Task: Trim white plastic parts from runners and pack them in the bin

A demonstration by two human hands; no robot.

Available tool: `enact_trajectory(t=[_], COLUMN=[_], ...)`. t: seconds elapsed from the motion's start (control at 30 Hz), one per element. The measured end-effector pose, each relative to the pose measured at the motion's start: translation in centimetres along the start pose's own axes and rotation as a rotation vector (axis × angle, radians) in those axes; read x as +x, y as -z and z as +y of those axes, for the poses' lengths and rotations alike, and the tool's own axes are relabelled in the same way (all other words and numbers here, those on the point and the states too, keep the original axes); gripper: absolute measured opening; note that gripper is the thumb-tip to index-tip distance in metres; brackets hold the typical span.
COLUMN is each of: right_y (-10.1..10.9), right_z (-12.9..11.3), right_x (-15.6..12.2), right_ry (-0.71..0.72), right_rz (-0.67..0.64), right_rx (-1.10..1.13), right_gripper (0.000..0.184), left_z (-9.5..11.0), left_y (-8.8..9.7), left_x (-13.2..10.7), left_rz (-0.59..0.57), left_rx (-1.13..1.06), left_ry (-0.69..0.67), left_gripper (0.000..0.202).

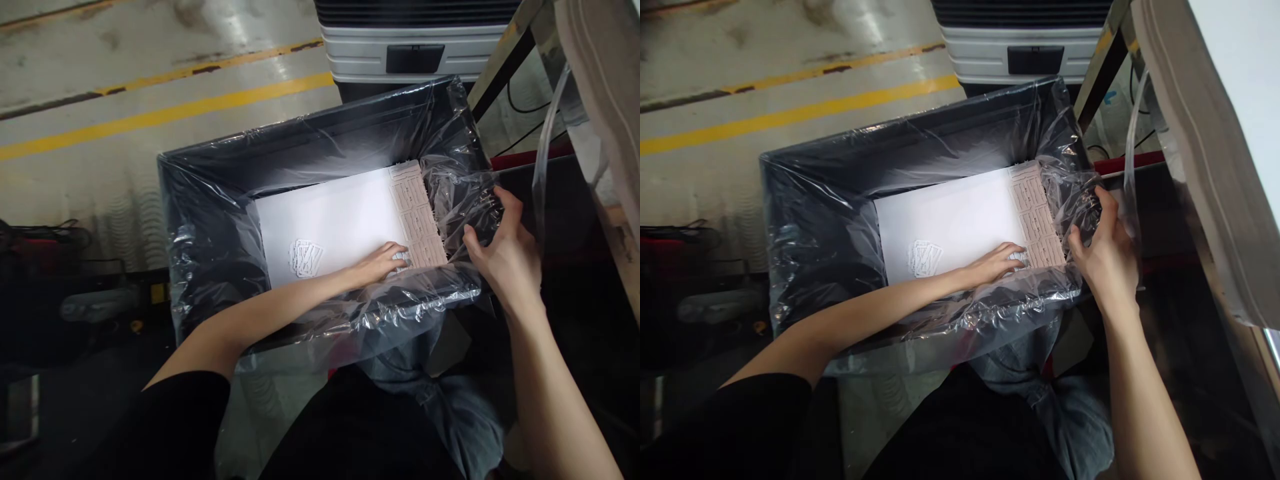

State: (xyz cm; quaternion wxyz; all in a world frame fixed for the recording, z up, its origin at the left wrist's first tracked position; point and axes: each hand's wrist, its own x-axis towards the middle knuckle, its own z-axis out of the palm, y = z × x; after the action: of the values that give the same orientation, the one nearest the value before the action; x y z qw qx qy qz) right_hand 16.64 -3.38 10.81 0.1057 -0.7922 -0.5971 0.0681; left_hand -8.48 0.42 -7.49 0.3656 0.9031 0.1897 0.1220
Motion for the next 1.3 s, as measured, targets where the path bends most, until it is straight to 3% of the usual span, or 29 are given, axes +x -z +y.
enact_trajectory(t=[0.13, 0.3, 0.37, 0.5, 0.57, 0.63, 0.73, 0.83, 1.07, 1.3], right_y=[0.3, 1.1, 1.1, 0.8, 0.7, 0.7, 0.6, 0.5, 0.7, 0.4], right_z=[-0.1, -0.9, -1.1, -1.0, -0.9, -0.7, -0.6, -0.7, -0.8, -0.4], right_x=[0.0, 0.0, 0.0, 0.0, 0.0, -0.1, -0.1, -0.1, -0.3, -0.5], right_ry=[-0.038, -0.075, -0.076, -0.079, -0.074, -0.049, -0.023, -0.027, -0.034, 0.029], right_rz=[-0.032, -0.062, -0.040, -0.002, -0.003, 0.003, 0.021, 0.030, -0.009, 0.020], right_rx=[0.006, -0.038, -0.027, -0.016, -0.018, -0.001, -0.003, -0.079, -0.148, -0.034], right_gripper=[0.075, 0.077, 0.078, 0.078, 0.078, 0.078, 0.077, 0.074, 0.073, 0.067], left_z=[0.3, 1.3, 1.4, 1.0, 0.8, 0.8, 1.2, 1.8, 2.3, 2.2], left_y=[0.1, 1.1, 2.7, 7.8, 9.9, 10.9, 10.7, 10.0, 9.9, 9.4], left_x=[0.5, 0.4, -1.3, -7.5, -10.6, -12.7, -13.7, -12.8, -10.8, -11.3], left_rz=[-0.041, -0.133, -0.142, -0.108, -0.160, -0.237, -0.293, -0.287, -0.298, -0.320], left_rx=[-0.006, 0.074, 0.156, 0.374, 0.415, 0.407, 0.395, 0.419, 0.479, 0.498], left_ry=[0.039, 0.216, 0.396, 0.927, 1.089, 1.164, 1.189, 1.182, 1.053, 0.962], left_gripper=[0.027, 0.026, 0.035, 0.050, 0.054, 0.055, 0.038, 0.016, 0.049, 0.040])
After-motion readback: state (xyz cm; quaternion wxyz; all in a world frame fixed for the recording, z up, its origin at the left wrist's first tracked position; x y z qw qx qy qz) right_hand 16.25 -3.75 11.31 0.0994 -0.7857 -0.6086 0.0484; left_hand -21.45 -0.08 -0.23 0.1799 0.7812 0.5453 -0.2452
